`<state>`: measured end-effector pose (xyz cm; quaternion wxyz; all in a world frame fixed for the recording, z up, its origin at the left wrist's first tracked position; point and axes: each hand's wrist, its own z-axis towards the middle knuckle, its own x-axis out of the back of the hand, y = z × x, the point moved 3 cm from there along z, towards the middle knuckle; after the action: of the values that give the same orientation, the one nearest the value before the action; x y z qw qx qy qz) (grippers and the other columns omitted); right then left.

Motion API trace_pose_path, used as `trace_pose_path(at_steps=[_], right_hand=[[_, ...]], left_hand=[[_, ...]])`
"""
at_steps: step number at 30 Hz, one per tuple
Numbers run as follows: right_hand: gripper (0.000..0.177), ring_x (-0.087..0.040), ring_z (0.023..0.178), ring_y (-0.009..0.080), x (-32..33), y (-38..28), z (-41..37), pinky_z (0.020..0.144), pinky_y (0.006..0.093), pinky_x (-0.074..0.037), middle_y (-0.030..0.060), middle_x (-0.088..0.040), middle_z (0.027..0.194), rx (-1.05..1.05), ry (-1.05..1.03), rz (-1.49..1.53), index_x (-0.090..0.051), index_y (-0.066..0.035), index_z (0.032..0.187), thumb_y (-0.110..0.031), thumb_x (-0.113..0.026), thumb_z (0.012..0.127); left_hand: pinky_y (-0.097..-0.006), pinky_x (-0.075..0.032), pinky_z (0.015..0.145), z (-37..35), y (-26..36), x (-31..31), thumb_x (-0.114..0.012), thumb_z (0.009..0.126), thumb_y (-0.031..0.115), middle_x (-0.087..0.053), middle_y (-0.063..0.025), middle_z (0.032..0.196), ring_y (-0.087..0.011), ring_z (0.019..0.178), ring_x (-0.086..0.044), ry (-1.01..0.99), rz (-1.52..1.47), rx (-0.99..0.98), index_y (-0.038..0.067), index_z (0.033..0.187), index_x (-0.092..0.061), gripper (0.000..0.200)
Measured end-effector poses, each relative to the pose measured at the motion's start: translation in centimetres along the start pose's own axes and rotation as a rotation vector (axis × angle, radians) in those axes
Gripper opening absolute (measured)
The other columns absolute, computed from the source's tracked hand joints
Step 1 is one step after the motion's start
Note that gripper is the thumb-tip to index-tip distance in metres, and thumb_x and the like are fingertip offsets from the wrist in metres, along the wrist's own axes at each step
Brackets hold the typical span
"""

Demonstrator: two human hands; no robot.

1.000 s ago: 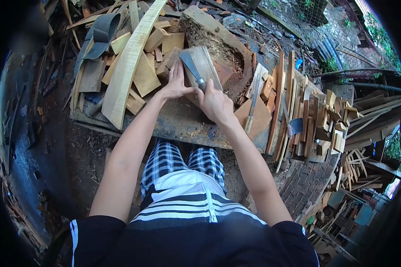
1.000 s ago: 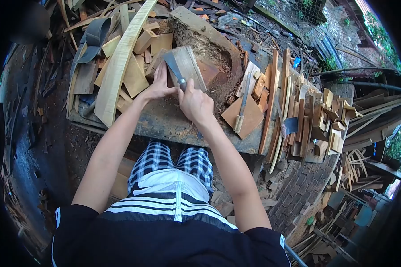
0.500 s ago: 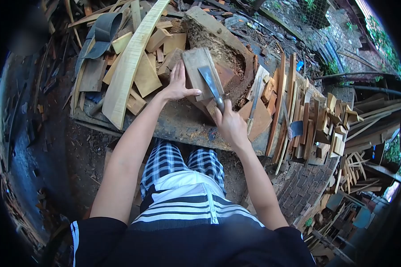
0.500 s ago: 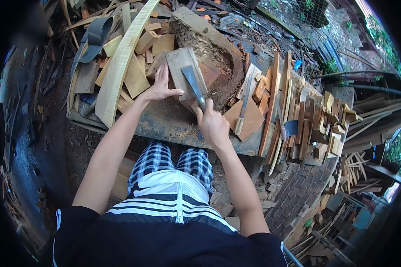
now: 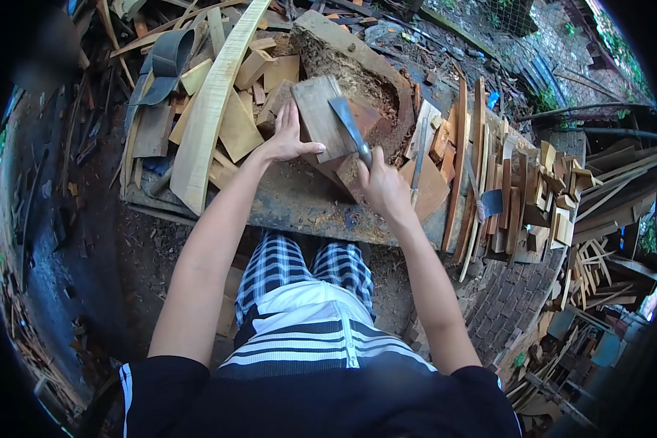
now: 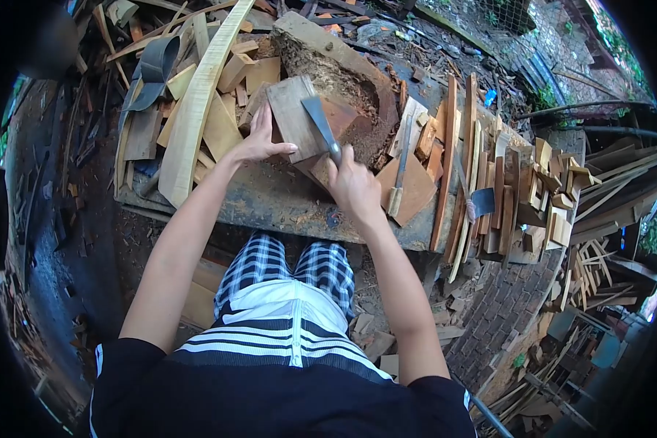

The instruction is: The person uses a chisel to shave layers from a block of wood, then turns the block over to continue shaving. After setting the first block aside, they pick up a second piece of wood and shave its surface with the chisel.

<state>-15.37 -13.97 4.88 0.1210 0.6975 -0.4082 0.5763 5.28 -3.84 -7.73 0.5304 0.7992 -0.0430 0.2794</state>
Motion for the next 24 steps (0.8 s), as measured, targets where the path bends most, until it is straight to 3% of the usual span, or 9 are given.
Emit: trace_pose_path(at_steps=[2,4,8,10,14,17,20,24], right_hand=[[0.035,-0.067,0.081,0.0477,-0.2,-0.9,3.5,0.072,0.0575,-0.052,0.0274,-0.068,0.083,0.013,0.018,0.032,-0.044,-0.007,0.112,-0.039,-0.047,0.099],[0.037,-0.067,0.083,0.0480,-0.5,-1.4,6.0,0.074,0.0576,-0.052,0.0273,-0.068,0.086,0.043,0.048,0.022,-0.045,-0.007,0.114,-0.040,-0.047,0.099],[0.037,-0.067,0.081,0.0477,0.0,0.0,3.8,0.072,0.0575,-0.053,0.0278,-0.068,0.084,0.069,0.066,0.042,-0.046,-0.007,0.111,-0.041,-0.047,0.099],[0.036,-0.067,0.078,0.0473,-0.1,1.7,0.0,0.068,0.0574,-0.053,0.0280,-0.067,0.079,0.012,-0.020,0.090,-0.046,-0.007,0.110,-0.041,-0.047,0.099],[0.034,-0.067,0.073,0.0465,-1.0,4.0,-5.8,0.063,0.0575,-0.052,0.0271,-0.066,0.074,0.003,0.002,0.040,-0.045,-0.009,0.109,-0.040,-0.049,0.098],[0.033,-0.066,0.072,0.0461,-0.8,3.5,-5.2,0.062,0.0572,-0.052,0.0263,-0.066,0.073,-0.019,0.027,0.025,-0.045,-0.009,0.108,-0.040,-0.050,0.098],[0.032,-0.067,0.071,0.0457,-0.7,2.2,-2.8,0.062,0.0560,-0.052,0.0260,-0.066,0.073,-0.029,0.071,0.047,-0.045,-0.008,0.105,-0.038,-0.051,0.097],[0.031,-0.067,0.070,0.0452,-0.5,2.5,-4.5,0.062,0.0556,-0.053,0.0251,-0.067,0.072,-0.012,0.101,0.020,-0.045,-0.008,0.105,-0.037,-0.051,0.097]], left_hand=[[-0.0477,0.002,0.121,1.6,-2.8,-1.2,-0.076,0.061,0.073,0.012,-0.0307,0.158,-0.0418,0.148,0.013,0.027,0.100,0.009,-0.009,0.149,0.017,0.152],[-0.0481,0.002,0.121,0.5,-0.7,0.3,-0.076,0.061,0.073,0.012,-0.0309,0.158,-0.0420,0.148,0.014,0.000,0.087,0.011,-0.009,0.149,0.017,0.152],[-0.0493,0.001,0.121,-0.3,0.6,1.0,-0.075,0.061,0.074,0.012,-0.0316,0.158,-0.0426,0.148,0.014,-0.036,0.064,0.040,-0.009,0.149,0.017,0.152],[-0.0493,0.001,0.121,-0.2,0.4,0.8,-0.075,0.061,0.074,0.012,-0.0318,0.158,-0.0425,0.148,0.014,-0.030,0.055,0.035,-0.010,0.149,0.016,0.151],[-0.0490,0.000,0.121,-0.5,0.7,0.8,-0.075,0.061,0.074,0.011,-0.0324,0.158,-0.0425,0.148,0.014,-0.031,0.033,0.064,-0.010,0.149,0.015,0.151],[-0.0471,-0.002,0.121,-0.1,0.5,0.8,-0.076,0.062,0.071,0.009,-0.0297,0.159,-0.0394,0.149,0.010,-0.018,0.094,0.069,-0.004,0.151,0.015,0.149],[-0.0485,0.000,0.121,-0.6,1.4,1.4,-0.075,0.062,0.073,0.010,-0.0321,0.158,-0.0429,0.148,0.012,-0.025,0.065,0.015,-0.009,0.149,0.014,0.150],[-0.0485,-0.001,0.121,-1.1,2.8,1.8,-0.075,0.062,0.073,0.010,-0.0309,0.159,-0.0423,0.148,0.012,-0.027,0.060,0.011,-0.009,0.149,0.015,0.150]])
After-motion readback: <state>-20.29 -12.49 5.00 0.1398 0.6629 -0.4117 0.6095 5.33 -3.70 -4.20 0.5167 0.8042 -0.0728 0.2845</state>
